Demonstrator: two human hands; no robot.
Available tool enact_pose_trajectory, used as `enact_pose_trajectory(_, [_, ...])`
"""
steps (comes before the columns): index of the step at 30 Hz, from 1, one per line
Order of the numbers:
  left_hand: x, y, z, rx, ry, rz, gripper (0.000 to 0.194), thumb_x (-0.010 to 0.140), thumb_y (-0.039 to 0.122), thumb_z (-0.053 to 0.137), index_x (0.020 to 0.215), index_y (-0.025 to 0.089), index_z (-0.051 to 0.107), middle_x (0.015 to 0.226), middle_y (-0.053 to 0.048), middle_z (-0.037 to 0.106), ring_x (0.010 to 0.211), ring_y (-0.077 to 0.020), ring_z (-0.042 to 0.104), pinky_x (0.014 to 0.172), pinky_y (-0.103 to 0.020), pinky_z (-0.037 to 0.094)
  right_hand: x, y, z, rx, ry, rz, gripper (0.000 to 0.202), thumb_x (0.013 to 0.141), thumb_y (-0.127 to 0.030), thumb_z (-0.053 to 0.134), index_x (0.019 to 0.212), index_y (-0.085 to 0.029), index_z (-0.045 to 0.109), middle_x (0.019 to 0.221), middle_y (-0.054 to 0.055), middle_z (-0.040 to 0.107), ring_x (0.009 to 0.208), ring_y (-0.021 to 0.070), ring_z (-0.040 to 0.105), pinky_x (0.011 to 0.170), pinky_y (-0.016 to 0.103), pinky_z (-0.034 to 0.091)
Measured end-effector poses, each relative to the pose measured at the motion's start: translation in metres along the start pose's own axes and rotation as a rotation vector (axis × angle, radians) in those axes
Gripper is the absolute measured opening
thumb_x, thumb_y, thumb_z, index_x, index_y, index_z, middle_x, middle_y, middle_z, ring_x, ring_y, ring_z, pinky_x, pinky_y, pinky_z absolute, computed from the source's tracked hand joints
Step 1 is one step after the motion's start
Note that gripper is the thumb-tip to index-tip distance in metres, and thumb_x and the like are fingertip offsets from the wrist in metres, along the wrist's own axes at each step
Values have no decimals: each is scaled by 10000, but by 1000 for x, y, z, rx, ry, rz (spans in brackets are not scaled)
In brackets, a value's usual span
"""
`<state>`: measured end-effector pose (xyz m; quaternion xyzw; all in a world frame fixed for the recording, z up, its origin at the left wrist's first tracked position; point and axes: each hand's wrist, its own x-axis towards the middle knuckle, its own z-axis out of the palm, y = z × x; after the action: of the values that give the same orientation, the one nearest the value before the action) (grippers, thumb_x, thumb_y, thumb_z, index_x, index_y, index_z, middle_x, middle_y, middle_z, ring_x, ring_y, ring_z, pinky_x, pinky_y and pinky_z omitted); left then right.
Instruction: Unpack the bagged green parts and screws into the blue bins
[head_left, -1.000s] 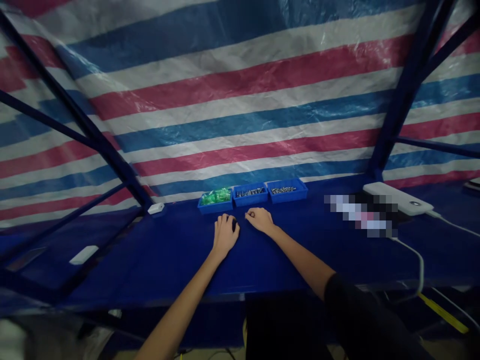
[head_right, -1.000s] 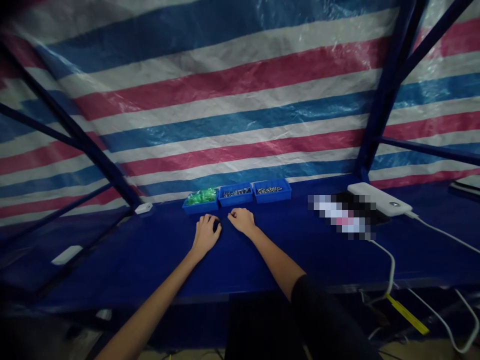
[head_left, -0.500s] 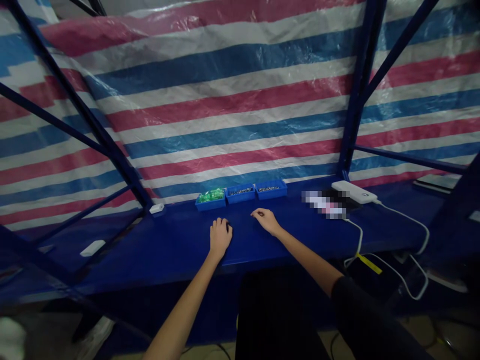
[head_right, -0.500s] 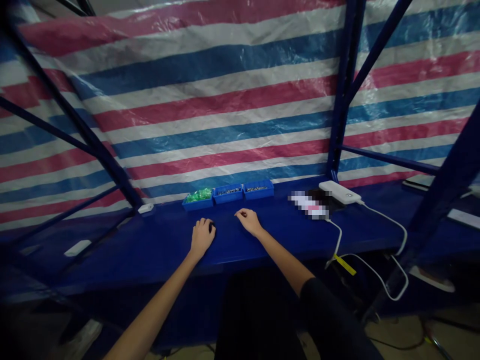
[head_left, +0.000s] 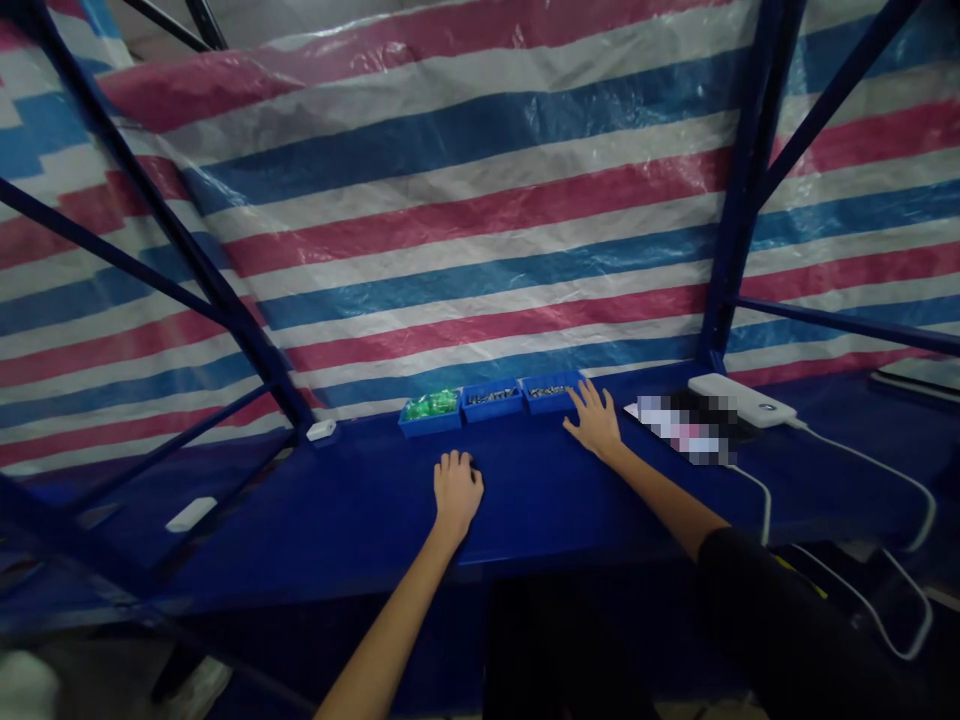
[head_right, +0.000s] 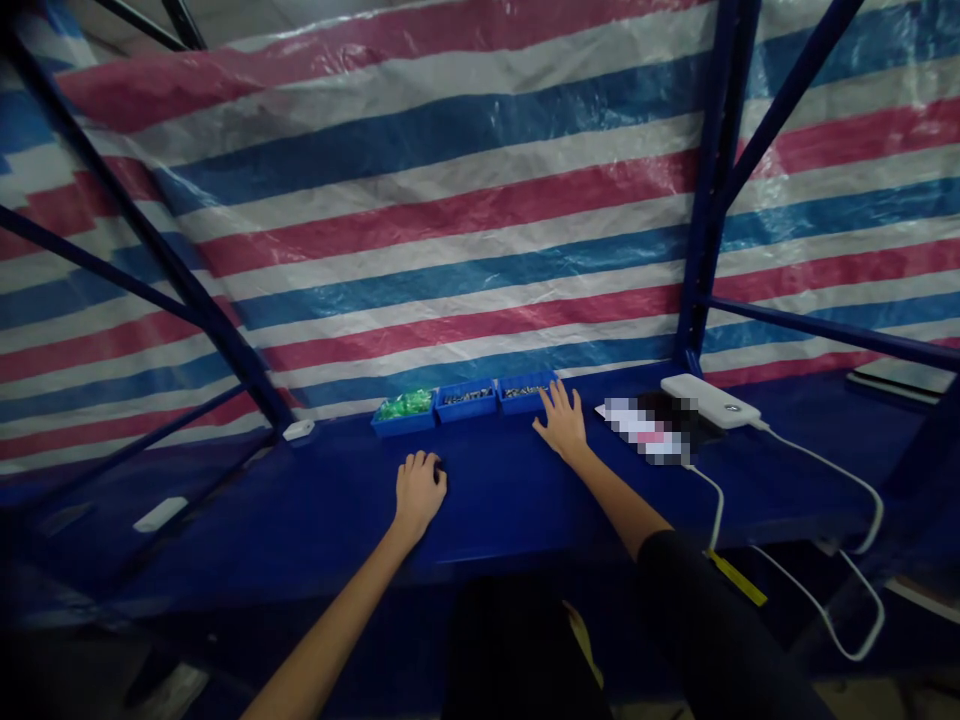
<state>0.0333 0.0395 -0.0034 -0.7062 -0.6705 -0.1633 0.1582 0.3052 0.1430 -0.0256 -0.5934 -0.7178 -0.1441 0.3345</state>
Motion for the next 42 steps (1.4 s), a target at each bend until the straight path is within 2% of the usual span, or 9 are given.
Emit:
enact_pose_trajectory(9, [5, 27, 2, -110, -49, 531, 401, 883, 115, 320, 1204, 216, 538, 1248, -103, 563, 1261, -259, 437, 1022, -431, 361, -40, -28, -42, 172, 35, -152, 371, 838, -394, 443, 1095, -187, 612, 1034, 110, 638, 1017, 249, 540, 1023, 418, 235])
enact_pose_trajectory(13, [11, 58, -6, -281, 51, 505, 376, 924, 270, 319, 1239, 191, 509, 1290, -106, 542, 1311, -249, 380, 1047, -444, 348, -53, -25, -55, 267, 214, 250, 404, 843, -435, 441, 1153, -211, 571, 1171, 109, 573, 1121, 258, 490, 977, 410, 275])
enact_pose_trajectory(16, [37, 98, -13, -414, 88, 440, 407, 937, 323, 284, 1271, 186, 473, 1372, -86, 471, 1348, -219, 319, 1065, -440, 338, -51, -14, -50, 274, 123, 625, 602, 830, -534, 411, 1297, -156, 455, 1268, 165, 512, 1188, 304, 442, 975, 457, 268])
enact_pose_trajectory(19, [74, 137, -10, -472, 1, 425, 455, 943, 359, 251, 1304, 163, 446, 1444, -67, 379, 1388, -208, 228, 1103, -412, 295, -47, -7, -42, 287, -77, 672, 584, 833, -570, 381, 1183, -136, 554, 1232, 170, 550, 1181, 298, 452, 995, 465, 241])
enact_pose_trajectory(22, [99, 159, 5, -426, -199, 391, 468, 935, 343, 270, 1316, 138, 449, 1450, -84, 361, 1394, -243, 199, 1124, -429, 249, -46, -6, -39, 305, -130, 613, 516, 835, -576, 384, 1003, -153, 628, 1179, 137, 589, 1159, 275, 474, 1005, 457, 242])
enact_pose_trajectory(27, [97, 158, 24, -416, -253, 398, 466, 934, 313, 249, 1285, 138, 500, 1421, -76, 406, 1401, -264, 156, 1157, -457, 137, -47, -6, -42, 474, -65, 584, 478, 815, -561, 438, 1047, -186, 622, 1117, 108, 618, 1119, 276, 517, 1002, 474, 297])
enact_pose_trajectory(34, [63, 142, 28, -580, -251, 307, 553, 942, 328, 149, 1448, 106, 159, 1529, -105, 115, 1413, -223, 25, 1167, -431, 111, -51, -20, -46, 958, 42, 429, 589, 747, -470, 592, 1282, -248, 481, 1345, 108, 452, 1155, 257, 524, 817, 362, 520])
enact_pose_trajectory(39, [44, 144, 37, -697, -302, 260, 592, 933, 354, 185, 1441, 69, 79, 1527, -170, -25, 1402, -206, -62, 1167, -406, 106, -54, -29, -48, 1159, 17, 408, 867, 685, -391, 685, 1409, -224, 237, 1192, 116, 583, 950, 215, 650, 875, 380, 517])
enact_pose_trajectory(42, [42, 147, 36, -748, -300, 162, 623, 923, 393, 229, 1434, 74, 71, 1530, -178, -11, 1411, -201, -35, 1170, -385, 106, -55, -30, -50, 1088, 22, 394, 793, 708, -376, 659, 1385, -199, 286, 1075, 93, 646, 939, 212, 655, 894, 379, 505])
